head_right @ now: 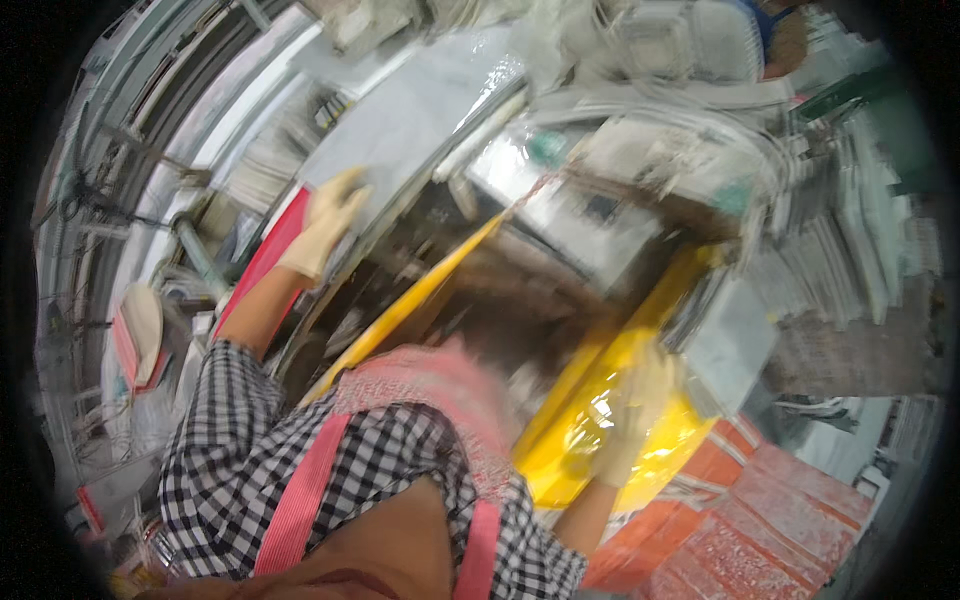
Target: The person repeatedly picks up rectangular grey tiles from a conveyor and stacks them on a yellow platform. The person wears gloves and a checkered shirt with a pink apron. The task is continuous and repetitive throughout the clip.
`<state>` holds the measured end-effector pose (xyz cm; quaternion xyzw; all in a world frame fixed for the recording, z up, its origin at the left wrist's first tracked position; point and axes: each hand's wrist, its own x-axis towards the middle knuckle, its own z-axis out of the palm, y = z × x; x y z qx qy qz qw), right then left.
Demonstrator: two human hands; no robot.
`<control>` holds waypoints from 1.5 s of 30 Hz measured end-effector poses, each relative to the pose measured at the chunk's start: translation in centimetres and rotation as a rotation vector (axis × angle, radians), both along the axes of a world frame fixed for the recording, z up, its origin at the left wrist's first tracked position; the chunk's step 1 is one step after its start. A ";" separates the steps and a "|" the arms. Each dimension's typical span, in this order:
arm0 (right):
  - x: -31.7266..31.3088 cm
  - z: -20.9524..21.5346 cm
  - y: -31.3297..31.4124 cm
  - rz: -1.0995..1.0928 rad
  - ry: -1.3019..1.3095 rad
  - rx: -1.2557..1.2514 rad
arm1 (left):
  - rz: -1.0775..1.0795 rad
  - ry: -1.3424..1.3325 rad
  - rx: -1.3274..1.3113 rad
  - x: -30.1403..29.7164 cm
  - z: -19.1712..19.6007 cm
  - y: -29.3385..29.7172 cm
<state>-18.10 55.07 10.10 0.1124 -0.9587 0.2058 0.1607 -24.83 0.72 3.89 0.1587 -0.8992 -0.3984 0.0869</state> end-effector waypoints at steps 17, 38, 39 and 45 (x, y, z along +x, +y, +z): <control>1.9 -9.9 -4.5 0.224 -0.189 0.499 | -0.044 -0.121 -0.687 0.2 -4.7 -0.3; 0.6 -9.5 -4.6 0.313 -0.313 0.539 | 0.414 -0.156 -0.529 9.8 -4.0 1.5; 0.8 -9.6 -4.6 0.294 -0.312 0.550 | 0.401 -0.129 -0.543 10.5 -3.8 1.6; 0.8 -10.0 -4.5 0.274 -0.371 0.539 | 0.209 0.019 -0.676 8.4 -3.6 0.9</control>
